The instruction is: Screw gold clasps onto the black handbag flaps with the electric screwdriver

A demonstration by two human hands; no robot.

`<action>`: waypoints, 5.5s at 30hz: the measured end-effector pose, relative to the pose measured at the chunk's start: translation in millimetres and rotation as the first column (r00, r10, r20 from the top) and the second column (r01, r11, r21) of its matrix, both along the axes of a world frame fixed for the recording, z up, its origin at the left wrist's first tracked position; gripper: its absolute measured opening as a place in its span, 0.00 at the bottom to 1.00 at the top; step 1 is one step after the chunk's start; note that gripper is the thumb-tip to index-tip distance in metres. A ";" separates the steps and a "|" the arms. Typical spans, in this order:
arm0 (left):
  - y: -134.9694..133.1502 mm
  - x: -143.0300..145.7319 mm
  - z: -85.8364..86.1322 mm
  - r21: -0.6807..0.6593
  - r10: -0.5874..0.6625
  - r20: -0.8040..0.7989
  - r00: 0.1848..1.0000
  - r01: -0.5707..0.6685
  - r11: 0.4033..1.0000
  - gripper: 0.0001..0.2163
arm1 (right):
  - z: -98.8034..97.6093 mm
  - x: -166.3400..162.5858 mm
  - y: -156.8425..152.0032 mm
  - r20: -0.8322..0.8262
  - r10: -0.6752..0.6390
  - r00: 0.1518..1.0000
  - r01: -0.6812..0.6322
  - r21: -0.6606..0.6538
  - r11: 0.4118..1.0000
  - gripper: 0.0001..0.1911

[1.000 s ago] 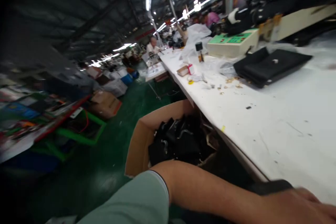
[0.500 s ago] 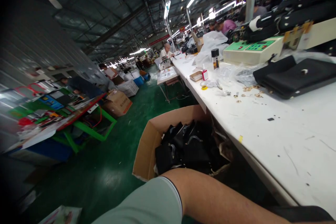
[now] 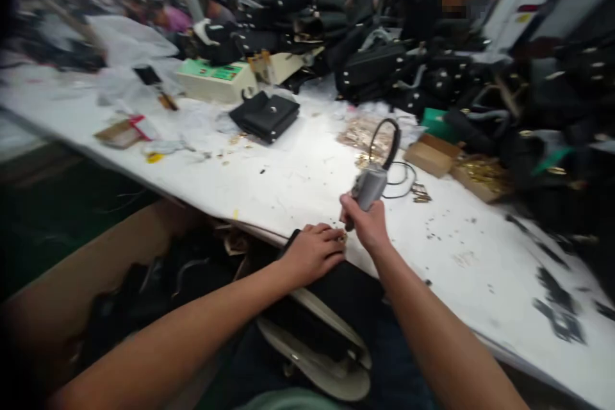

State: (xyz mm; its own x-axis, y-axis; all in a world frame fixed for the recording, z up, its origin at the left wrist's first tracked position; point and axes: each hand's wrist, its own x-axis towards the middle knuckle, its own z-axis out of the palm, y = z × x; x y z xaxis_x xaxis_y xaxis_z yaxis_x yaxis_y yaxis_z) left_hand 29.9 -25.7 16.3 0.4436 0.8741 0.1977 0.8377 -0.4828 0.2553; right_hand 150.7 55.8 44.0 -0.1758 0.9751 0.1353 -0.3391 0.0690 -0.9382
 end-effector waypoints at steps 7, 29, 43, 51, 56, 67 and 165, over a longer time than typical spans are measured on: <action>4.7 -2.0 -4.7 0.038 -0.060 0.055 0.997 0.058 0.998 0.09 | 41.2 71.7 -2.8 -0.117 -0.193 0.974 0.202 0.067 0.977 0.21; 12.8 -0.3 -20.7 0.085 -0.037 0.258 0.966 0.016 0.996 0.04 | 12.2 192.7 -27.6 -0.019 -0.526 0.850 0.526 0.024 0.850 0.20; 10.1 4.0 5.3 0.179 0.066 -0.064 0.996 -0.053 0.982 0.10 | 3.8 195.3 -17.1 -0.018 -0.597 0.802 0.597 0.044 0.801 0.20; 4.8 0.4 1.9 0.090 -0.045 -0.124 0.991 0.057 0.994 0.12 | -6.7 200.9 -3.5 0.046 -0.677 0.735 0.669 0.114 0.735 0.19; 2.4 -5.9 -1.4 0.043 -0.098 -0.065 0.993 0.101 0.994 0.11 | -8.5 220.6 6.1 0.111 -0.735 0.669 0.723 0.129 0.678 0.21; -0.2 -9.2 -11.9 0.054 -0.088 0.024 0.996 0.086 0.995 0.12 | -23.0 227.9 7.6 0.240 -0.787 0.568 0.781 0.144 0.608 0.24; -9.6 1.7 -8.7 -0.264 0.265 0.389 0.882 -0.168 0.950 0.04 | 6.9 19.5 -20.3 -0.125 -0.362 0.924 0.353 -0.090 0.931 0.19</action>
State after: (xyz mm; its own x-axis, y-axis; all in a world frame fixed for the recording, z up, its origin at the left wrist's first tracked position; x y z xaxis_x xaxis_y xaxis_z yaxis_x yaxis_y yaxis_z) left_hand 31.6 -35.2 7.7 0.1573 0.9807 0.1164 0.7082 -0.1942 0.6788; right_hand 170.3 35.5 50.9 0.2017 0.9771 0.0681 -0.4285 0.1505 -0.8909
